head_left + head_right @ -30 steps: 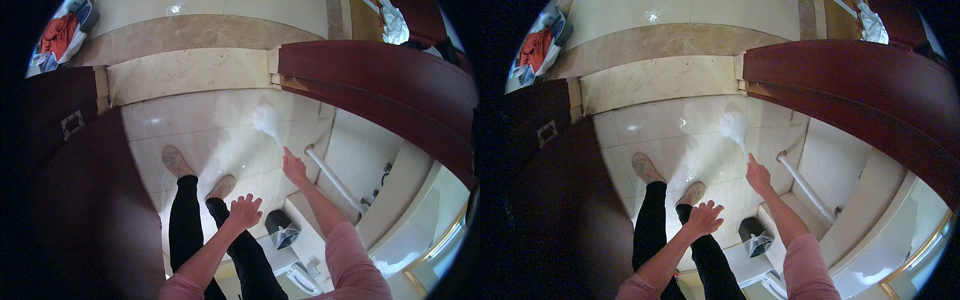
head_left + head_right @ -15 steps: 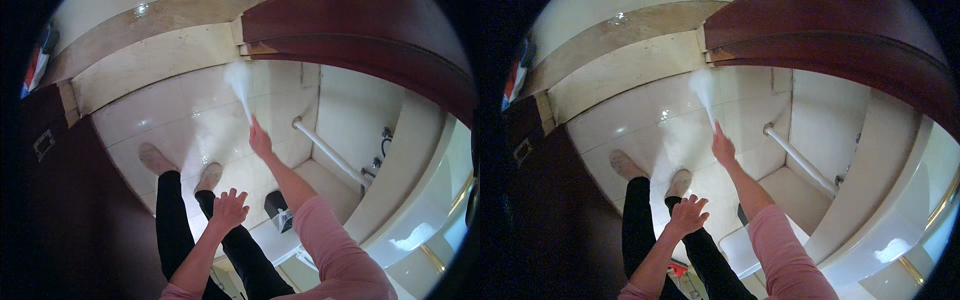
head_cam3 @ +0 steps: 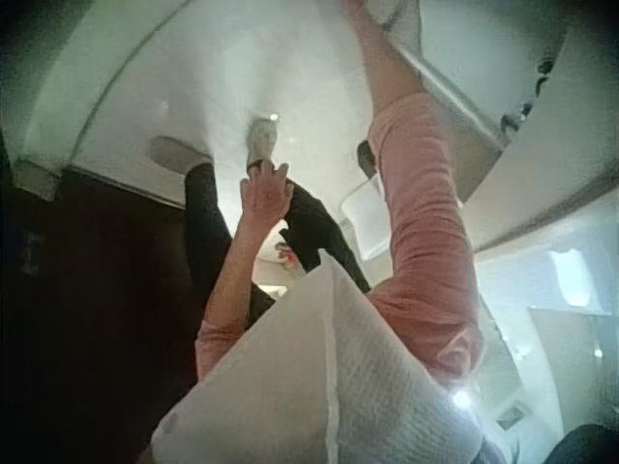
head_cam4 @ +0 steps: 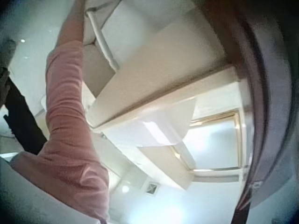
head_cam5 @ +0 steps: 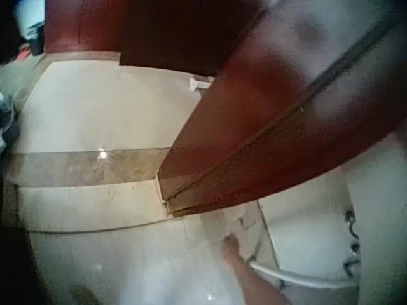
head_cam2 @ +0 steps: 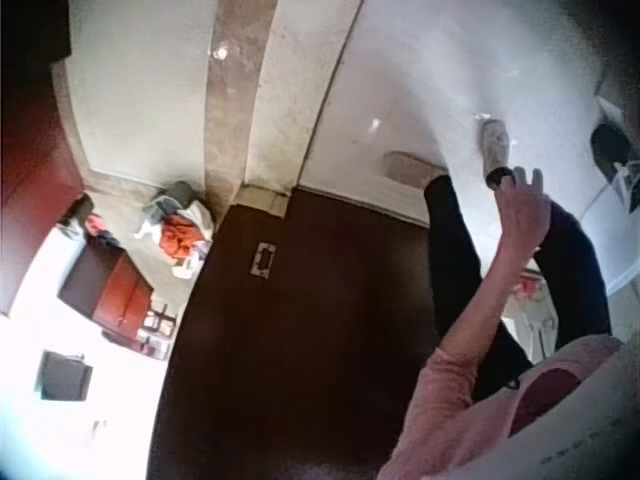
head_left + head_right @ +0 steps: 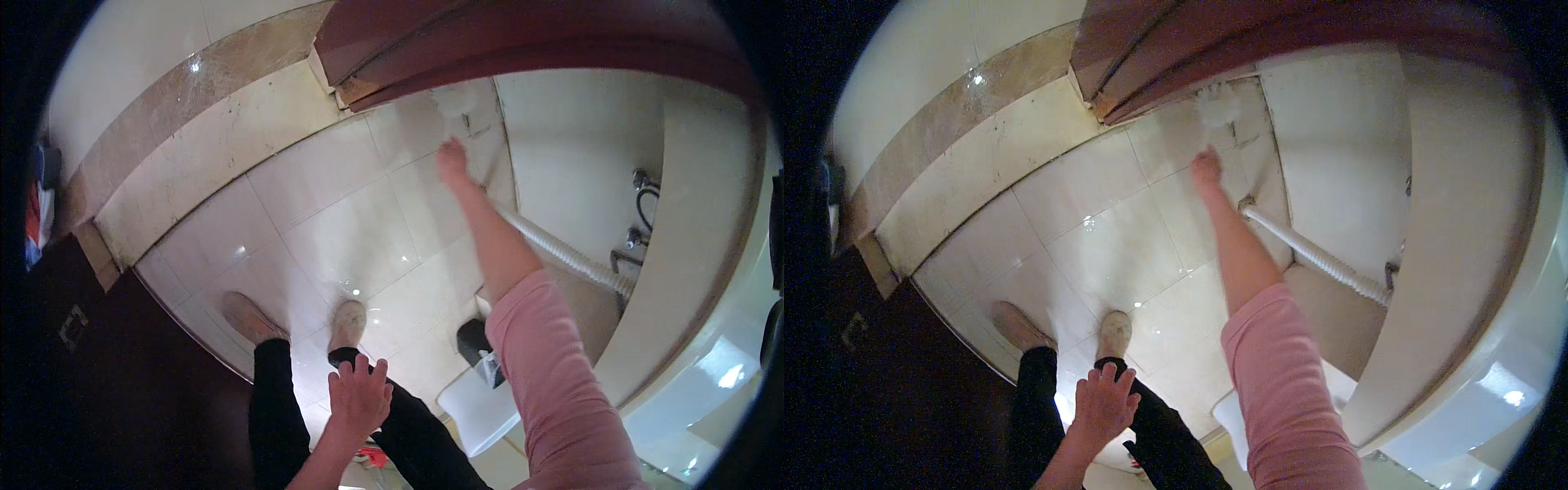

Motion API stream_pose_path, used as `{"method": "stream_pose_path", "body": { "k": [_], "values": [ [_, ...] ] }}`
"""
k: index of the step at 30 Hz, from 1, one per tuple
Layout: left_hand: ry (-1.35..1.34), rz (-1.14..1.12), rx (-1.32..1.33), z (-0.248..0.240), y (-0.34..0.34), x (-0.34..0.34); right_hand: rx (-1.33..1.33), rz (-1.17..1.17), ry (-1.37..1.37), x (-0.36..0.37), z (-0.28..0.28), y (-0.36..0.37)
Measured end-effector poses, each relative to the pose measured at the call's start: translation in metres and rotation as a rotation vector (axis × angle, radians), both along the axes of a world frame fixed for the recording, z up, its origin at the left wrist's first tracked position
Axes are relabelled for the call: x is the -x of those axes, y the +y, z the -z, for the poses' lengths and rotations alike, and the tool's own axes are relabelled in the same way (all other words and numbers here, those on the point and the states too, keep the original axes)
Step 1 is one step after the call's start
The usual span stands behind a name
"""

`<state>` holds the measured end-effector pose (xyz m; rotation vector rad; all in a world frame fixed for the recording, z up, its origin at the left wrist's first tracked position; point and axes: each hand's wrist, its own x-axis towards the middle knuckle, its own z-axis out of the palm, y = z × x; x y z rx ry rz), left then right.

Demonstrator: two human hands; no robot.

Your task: The person cleans a bathroom by spraying water from a handheld shower head onto the floor and toilet, then uses a toilet brush to scrub the toilet bowl and a broom to sweep the floor. The person also applies a cleaning liquid to the toilet and flushes it.

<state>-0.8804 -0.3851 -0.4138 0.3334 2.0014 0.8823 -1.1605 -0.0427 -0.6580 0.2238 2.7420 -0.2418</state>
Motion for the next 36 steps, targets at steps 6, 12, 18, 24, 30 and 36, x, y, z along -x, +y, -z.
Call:
{"method": "stream_pose_path", "body": {
  "k": [6,12,18,24,30,36],
  "values": [
    [0.115,-0.023,0.05,-0.009,-0.002,0.021,0.455,0.21,-0.3,-0.241,-0.04,-0.186],
    [0.234,0.027,0.042,-0.022,-0.018,0.078,0.216,0.188,0.019,-0.202,-0.005,-0.079],
    [0.364,-0.035,0.084,-0.041,-0.044,0.097,0.009,0.581,0.383,-0.052,0.067,0.056],
    [0.537,0.073,0.197,-0.015,-0.047,0.114,0.086,0.39,0.516,0.017,0.083,-0.005],
    [0.646,0.17,0.241,0.014,-0.058,0.119,0.206,0.747,0.526,-0.013,0.105,0.092],
    [0.626,0.309,0.262,0.011,-0.05,0.12,-0.694,0.413,-0.447,-0.086,0.117,0.09]
  ]
}}
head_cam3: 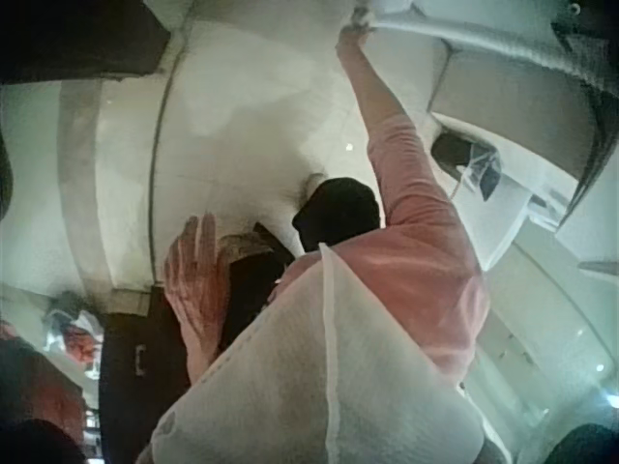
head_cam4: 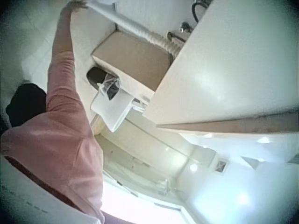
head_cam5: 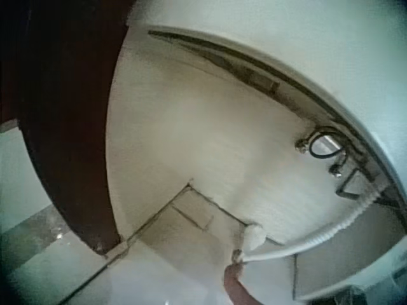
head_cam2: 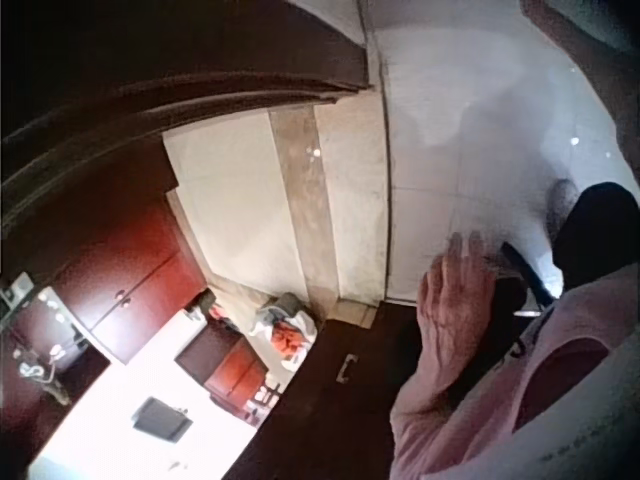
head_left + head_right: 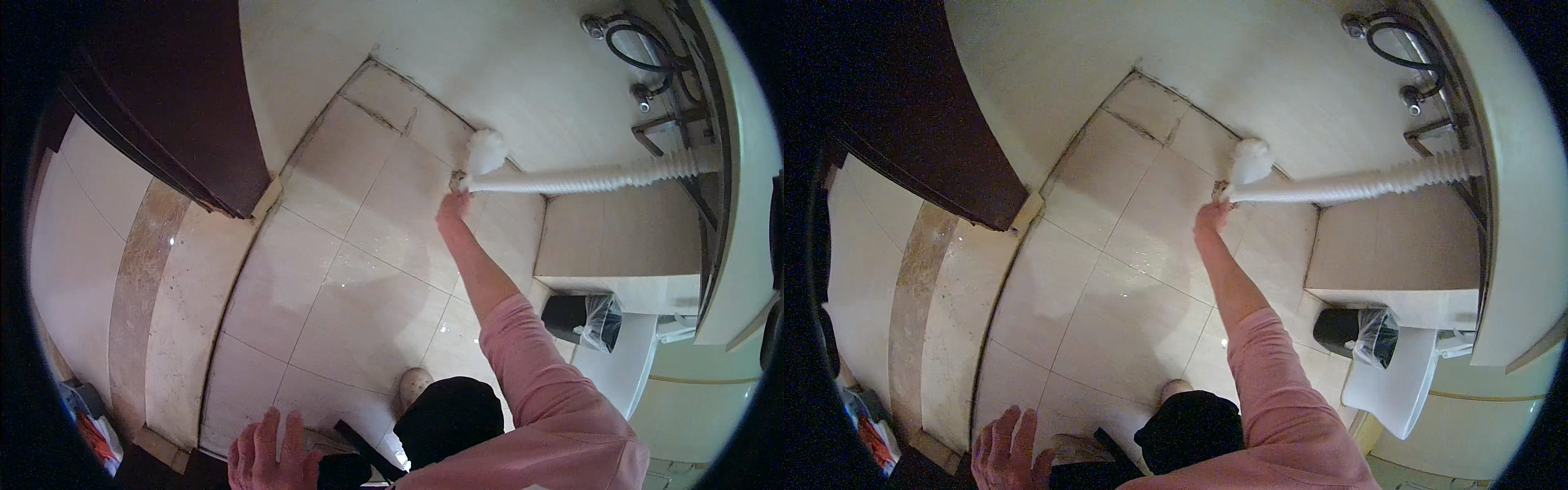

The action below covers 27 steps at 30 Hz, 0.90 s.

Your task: The person cleans a bathroom by spraying water from a handheld shower head onto the floor and toilet, then uses a toilet brush to scrub the toilet bowl and a broom to sweep the floor. The person also applies a cleaning liquid to the toilet and flushes it.

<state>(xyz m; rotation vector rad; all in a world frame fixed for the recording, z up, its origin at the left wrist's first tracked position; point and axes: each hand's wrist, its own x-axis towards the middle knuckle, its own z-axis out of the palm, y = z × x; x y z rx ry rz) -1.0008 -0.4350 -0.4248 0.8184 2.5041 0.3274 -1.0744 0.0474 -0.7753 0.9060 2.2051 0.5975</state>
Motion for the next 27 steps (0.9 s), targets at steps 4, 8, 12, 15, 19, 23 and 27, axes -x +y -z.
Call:
{"method": "stream_pose_path", "body": {
  "k": [4,8,12,15,19,23,27],
  "values": [
    [0.029,0.067,-0.038,-0.004,0.011,-0.001,0.244,0.012,0.52,0.025,-0.025,-0.076],
    [0.008,0.097,0.011,-0.001,0.01,-0.003,1.133,0.095,1.181,-0.025,-0.041,-0.151],
    [0.007,0.033,-0.03,-0.011,0.003,-0.007,0.947,0.185,1.208,-0.169,-0.03,-0.131],
    [-0.014,-0.039,0.022,-0.015,-0.006,-0.01,0.513,0.111,1.233,-0.286,-0.028,-0.105],
    [-0.022,-0.084,0.015,-0.009,-0.01,-0.017,0.279,0.328,1.337,-0.366,-0.007,0.027],
    [-0.058,-0.109,0.044,0.001,-0.011,-0.025,0.681,0.42,1.276,-0.248,-0.04,0.078],
    [-0.038,-0.034,-0.018,0.017,-0.002,-0.027,0.967,0.425,1.053,-0.136,-0.076,0.099]
  ]
}}
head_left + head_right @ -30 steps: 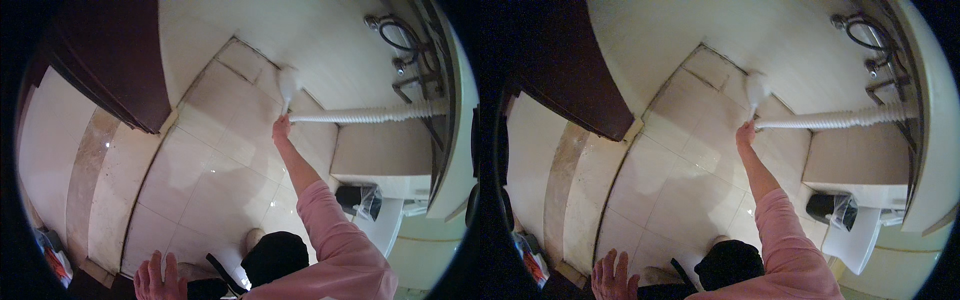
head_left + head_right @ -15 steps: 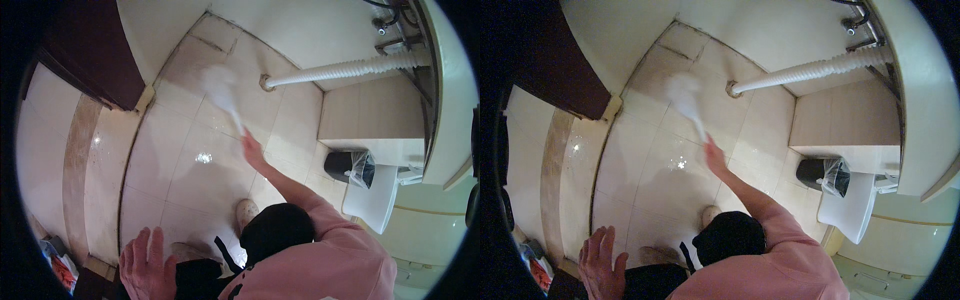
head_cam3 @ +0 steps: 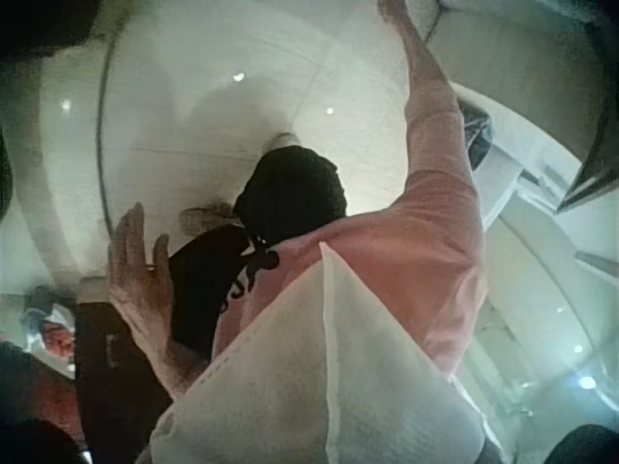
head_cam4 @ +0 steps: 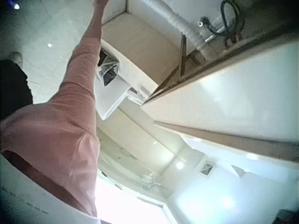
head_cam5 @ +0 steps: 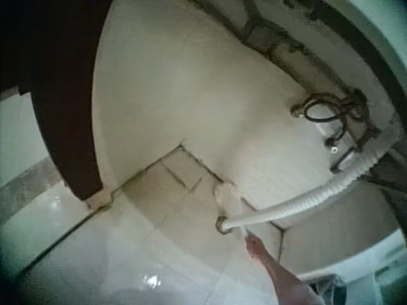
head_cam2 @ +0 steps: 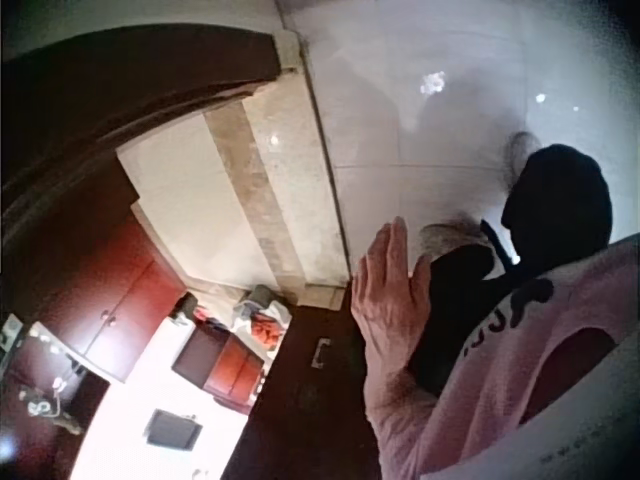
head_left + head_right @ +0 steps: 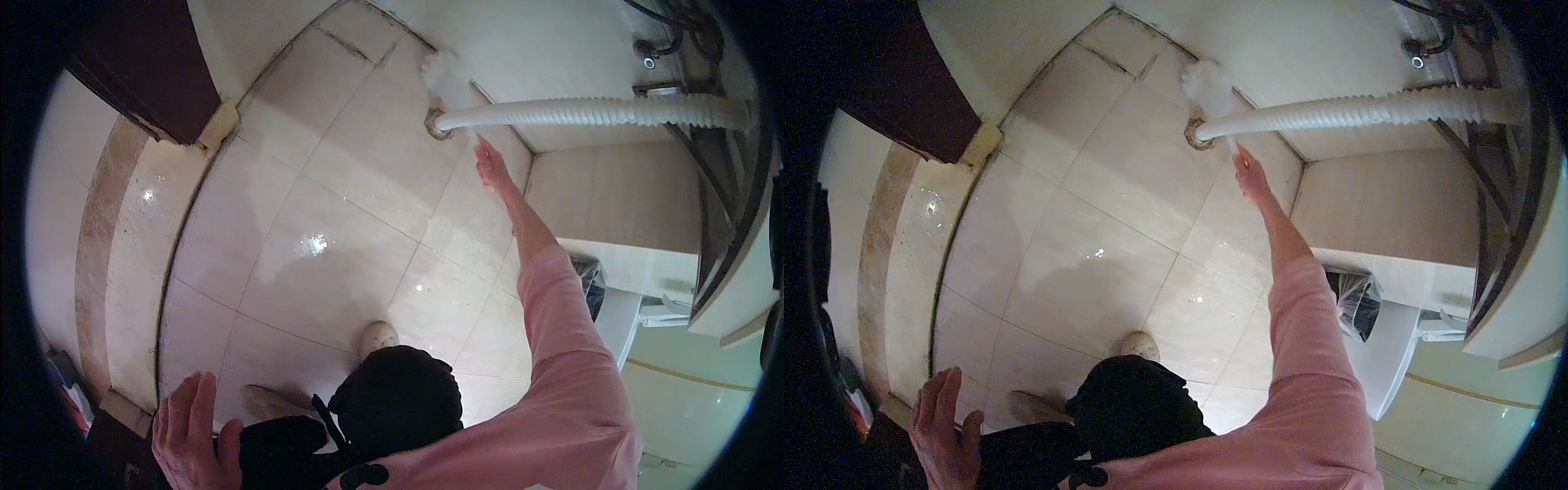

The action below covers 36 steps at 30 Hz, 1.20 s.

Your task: The person cleans a bathroom by spraying water from a handheld shower head onto the floor and toilet, then uses a toilet brush to scrub the toilet bowl and a broom to sweep the floor. The person also applies a cleaning liquid to the toilet and flushes it.

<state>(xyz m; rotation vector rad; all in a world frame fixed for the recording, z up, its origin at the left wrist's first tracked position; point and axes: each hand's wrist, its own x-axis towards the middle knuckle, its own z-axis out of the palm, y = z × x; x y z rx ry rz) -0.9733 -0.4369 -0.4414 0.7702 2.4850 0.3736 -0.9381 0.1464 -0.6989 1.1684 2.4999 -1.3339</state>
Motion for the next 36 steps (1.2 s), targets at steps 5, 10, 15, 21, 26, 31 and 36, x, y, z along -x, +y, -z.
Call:
{"method": "stream_pose_path", "body": {
  "k": [5,10,15,21,26,31,36],
  "values": [
    [-0.106,-0.031,-0.055,-0.007,-0.011,0.005,-0.207,-0.068,-0.024,-0.125,0.033,0.035],
    [-0.224,-0.145,0.046,-0.011,-0.02,0.004,-0.355,-0.051,-0.022,-0.183,-0.004,-0.024],
    [-0.265,-0.066,-0.022,-0.004,-0.005,0.013,-0.443,-0.051,0.106,-0.142,0.039,0.037],
    [-0.301,0.012,-0.015,0.008,0.032,0.023,-0.572,-0.07,0.035,0.016,0.054,0.017],
    [-0.299,0.048,-0.036,0.011,0.038,0.024,-0.702,0.078,-0.124,-0.084,0.058,0.049],
    [-0.301,0.093,-0.022,0.014,0.035,0.024,-0.82,0.231,-0.216,-0.188,0.05,0.105],
    [-0.265,0.12,-0.005,0.011,0.031,0.016,-0.285,0.651,-0.203,-0.194,0.032,0.003]
  ]
}}
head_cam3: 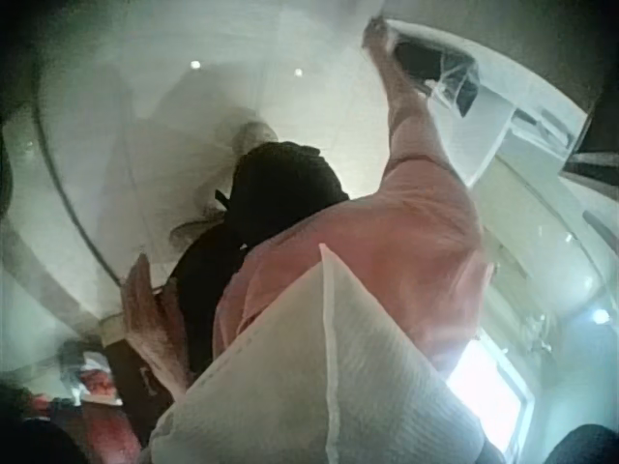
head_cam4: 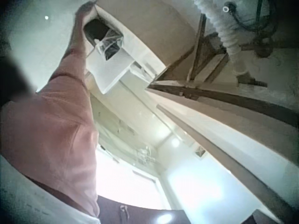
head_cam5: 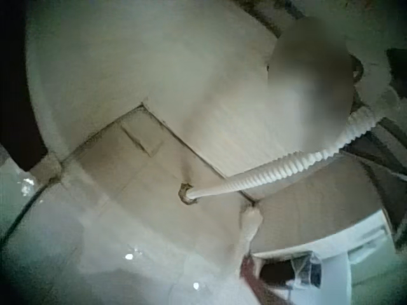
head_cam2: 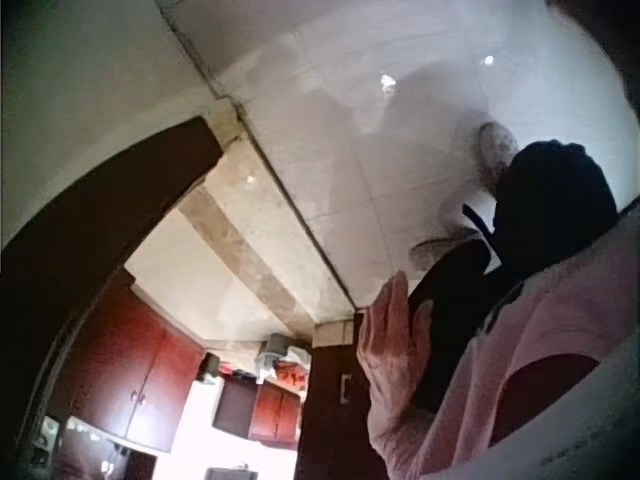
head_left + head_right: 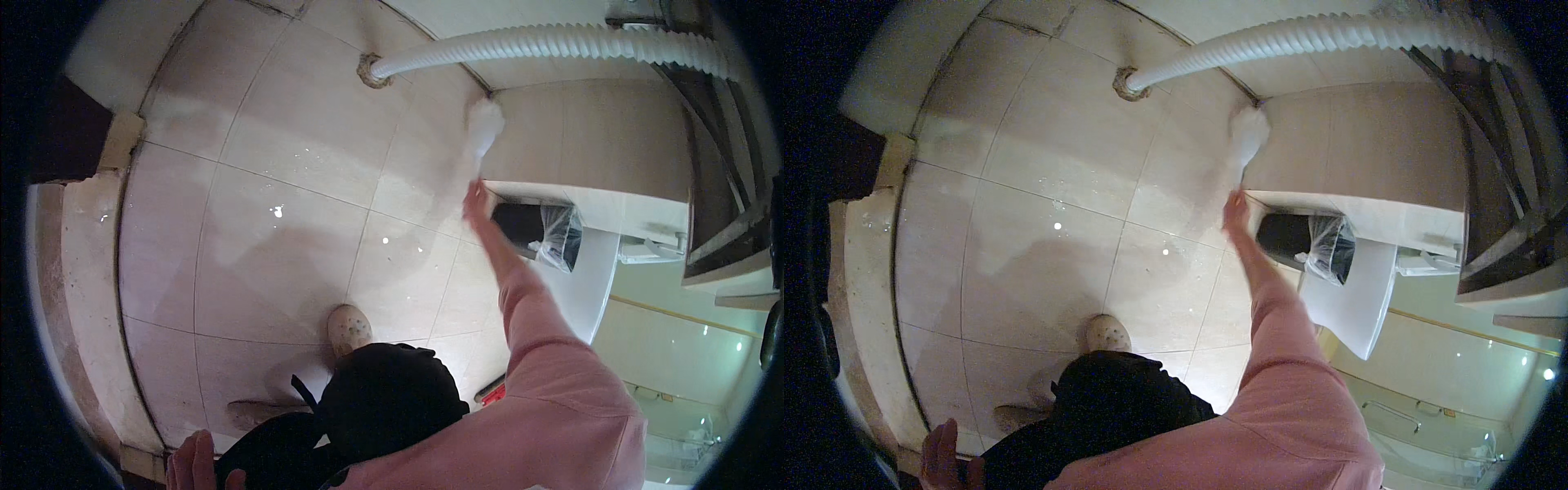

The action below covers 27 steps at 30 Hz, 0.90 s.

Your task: The person cleans a bathroom by spraying water from a handheld shower head onto the floor and toilet, then uses a toilet brush to scrub the toilet bowl and a broom to sweep the floor. The person also applies a cleaning liquid to the toilet and flushes it.

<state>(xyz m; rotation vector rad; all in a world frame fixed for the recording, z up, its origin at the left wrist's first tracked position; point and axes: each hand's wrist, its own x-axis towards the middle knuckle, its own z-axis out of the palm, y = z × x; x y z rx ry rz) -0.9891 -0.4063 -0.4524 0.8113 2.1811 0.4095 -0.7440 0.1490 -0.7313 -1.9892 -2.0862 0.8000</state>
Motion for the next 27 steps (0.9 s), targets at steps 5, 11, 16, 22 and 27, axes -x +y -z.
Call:
{"method": "stream_pose_path", "body": {
  "k": [5,11,16,22,27],
  "values": [
    [0.01,-0.109,0.095,-0.002,-0.006,-0.005,0.163,-0.163,0.094,-0.1,-0.014,-0.201],
    [0.048,-0.076,0.053,-0.002,-0.003,-0.003,-0.078,-0.24,-0.053,-0.083,0.01,-0.086],
    [-0.102,-0.063,0.051,0.023,-0.029,-0.015,0.349,0.048,0.456,0.048,-0.014,0.051],
    [0.008,-0.055,0.047,0.021,-0.016,-0.017,0.252,-0.076,0.278,-0.032,0.023,-0.113],
    [-0.01,-0.06,0.03,0.004,0.002,-0.005,0.206,0.301,0.165,-0.155,-0.028,-0.2]
  ]
}}
